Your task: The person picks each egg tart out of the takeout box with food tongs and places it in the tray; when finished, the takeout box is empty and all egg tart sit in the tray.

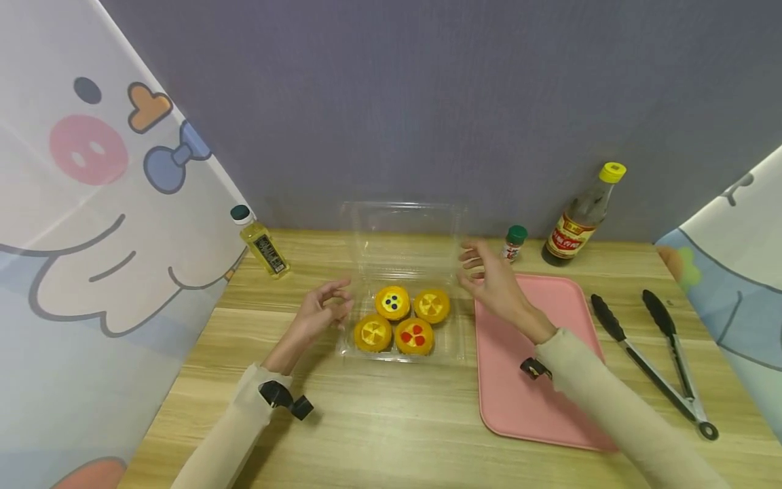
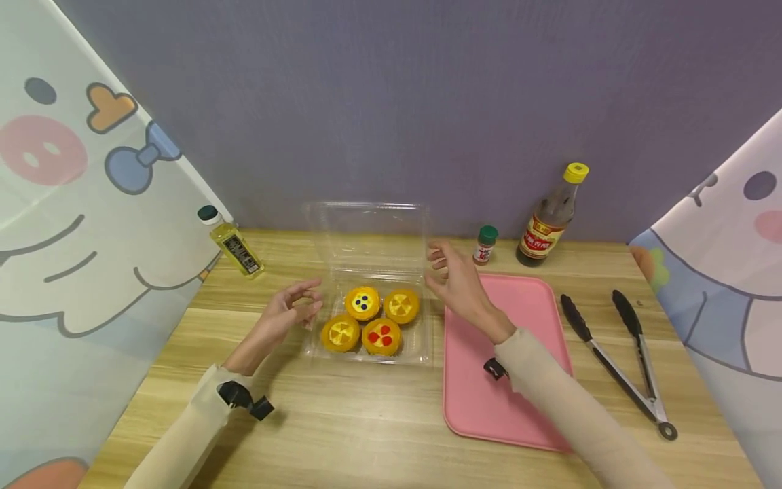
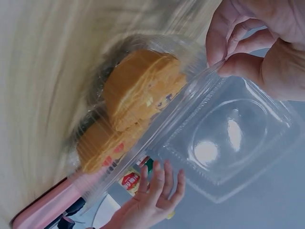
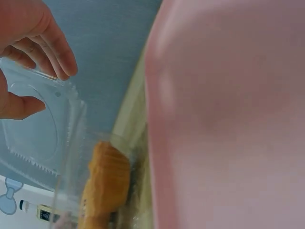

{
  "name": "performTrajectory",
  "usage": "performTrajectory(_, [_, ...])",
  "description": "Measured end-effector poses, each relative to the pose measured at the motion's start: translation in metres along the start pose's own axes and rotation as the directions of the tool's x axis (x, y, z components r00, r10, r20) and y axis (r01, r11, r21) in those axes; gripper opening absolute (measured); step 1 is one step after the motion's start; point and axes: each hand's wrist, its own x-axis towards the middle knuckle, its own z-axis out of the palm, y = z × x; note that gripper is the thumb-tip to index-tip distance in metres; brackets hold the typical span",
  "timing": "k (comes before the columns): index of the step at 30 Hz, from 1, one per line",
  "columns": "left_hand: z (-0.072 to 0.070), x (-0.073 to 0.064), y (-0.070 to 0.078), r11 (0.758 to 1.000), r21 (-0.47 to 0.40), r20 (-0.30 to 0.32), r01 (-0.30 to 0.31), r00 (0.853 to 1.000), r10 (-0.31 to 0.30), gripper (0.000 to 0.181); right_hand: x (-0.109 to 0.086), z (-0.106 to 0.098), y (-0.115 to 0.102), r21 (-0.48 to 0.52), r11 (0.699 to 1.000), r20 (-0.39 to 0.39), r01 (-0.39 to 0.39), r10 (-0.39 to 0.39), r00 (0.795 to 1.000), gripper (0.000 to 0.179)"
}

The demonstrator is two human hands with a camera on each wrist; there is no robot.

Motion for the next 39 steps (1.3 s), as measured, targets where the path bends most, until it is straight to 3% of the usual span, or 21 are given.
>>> performTrajectory(9, [0.002, -0.02, -0.002, 0.999, 0.044, 0.012, 0.015, 1.0, -0.015, 0.06, -0.014, 0.013, 0.011, 0.035, 0.999, 0.026, 0.0, -0.001, 1.0, 0.086])
performTrajectory(15, [0.004, -0.026, -0.002, 0.998, 0.046, 0.022, 0.034, 0.999, -0.035, 0.061, -0.019, 0.018, 0.014, 0.071, 0.997, 0.04, -0.005, 0.003, 0.999, 0.09])
performTrajectory(25, [0.007, -0.026, 0.0, 0.995, 0.101, 0.029, 0.026, 0.999, -0.029, 0.056, -0.019, 0.016, 0.013, 0.144, 0.978, 0.107, -0.148, 0.134, 0.985, 0.091])
performTrajectory(29, [0.007, -0.025, 0.001, 0.995, 0.094, 0.029, 0.032, 0.999, -0.035, 0.056, -0.018, 0.015, 0.015, 0.203, 0.956, 0.133, -0.211, 0.186, 0.973, 0.095])
performTrajectory(39, [0.008, -0.019, 0.003, 0.996, 0.082, 0.03, 0.032, 0.999, -0.035, 0.056, -0.011, 0.012, 0.017, 0.351, 0.863, 0.212, -0.364, 0.306, 0.928, 0.089])
